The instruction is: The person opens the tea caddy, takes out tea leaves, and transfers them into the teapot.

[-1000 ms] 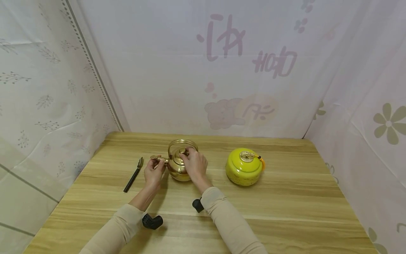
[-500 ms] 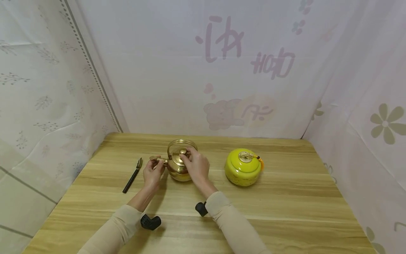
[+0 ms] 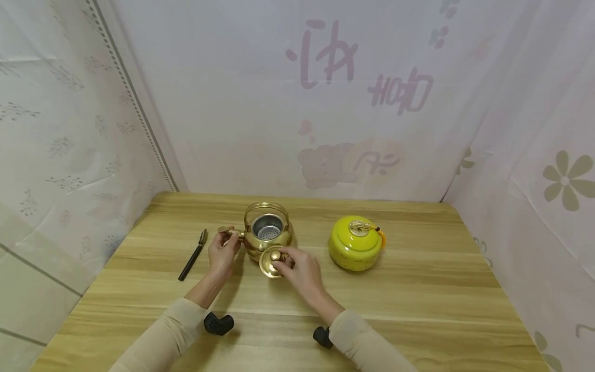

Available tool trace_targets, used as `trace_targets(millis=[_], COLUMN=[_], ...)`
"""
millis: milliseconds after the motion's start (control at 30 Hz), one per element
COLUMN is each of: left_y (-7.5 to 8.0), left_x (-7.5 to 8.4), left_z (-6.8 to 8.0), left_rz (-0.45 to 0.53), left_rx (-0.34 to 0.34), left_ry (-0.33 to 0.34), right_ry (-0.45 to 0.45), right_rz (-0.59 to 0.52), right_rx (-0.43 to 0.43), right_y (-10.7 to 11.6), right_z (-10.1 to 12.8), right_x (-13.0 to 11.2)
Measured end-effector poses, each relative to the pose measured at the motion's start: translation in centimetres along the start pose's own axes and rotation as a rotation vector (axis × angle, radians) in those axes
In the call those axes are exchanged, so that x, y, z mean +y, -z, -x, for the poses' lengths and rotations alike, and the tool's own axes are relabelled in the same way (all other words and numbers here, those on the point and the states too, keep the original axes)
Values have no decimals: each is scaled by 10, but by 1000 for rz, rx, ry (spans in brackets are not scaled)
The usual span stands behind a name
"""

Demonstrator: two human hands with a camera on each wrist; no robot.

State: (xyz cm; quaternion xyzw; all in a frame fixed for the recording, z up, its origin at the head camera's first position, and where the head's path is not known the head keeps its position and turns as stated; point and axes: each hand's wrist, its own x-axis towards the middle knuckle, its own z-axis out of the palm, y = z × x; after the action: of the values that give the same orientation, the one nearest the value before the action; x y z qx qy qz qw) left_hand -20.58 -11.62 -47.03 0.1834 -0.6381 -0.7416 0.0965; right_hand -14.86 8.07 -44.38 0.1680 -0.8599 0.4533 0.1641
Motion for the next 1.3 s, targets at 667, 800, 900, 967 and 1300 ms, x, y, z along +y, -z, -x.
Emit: trace_targets(millis=[667,800,900,967,1300], left_y=[0,1,1,1,1], left_x=[1,0,0,0,0], left_z=[0,-1,-2,-1,0], left_rz=[0,-2,-12,-18,-10], left_rx=[14,10,6,6,7], left_ry=[-33,-32,-32,-32,-22], right_ry=[-39,-52,-58,-57,-76], right_rz=[184,198,209,215,213], right_rx=[-297,-315,-322,-323,-338], right_y=[-15,-17,-18,-19,-21], right_z=[27,27,28,28,28], right_x=[18,18,18,19,21])
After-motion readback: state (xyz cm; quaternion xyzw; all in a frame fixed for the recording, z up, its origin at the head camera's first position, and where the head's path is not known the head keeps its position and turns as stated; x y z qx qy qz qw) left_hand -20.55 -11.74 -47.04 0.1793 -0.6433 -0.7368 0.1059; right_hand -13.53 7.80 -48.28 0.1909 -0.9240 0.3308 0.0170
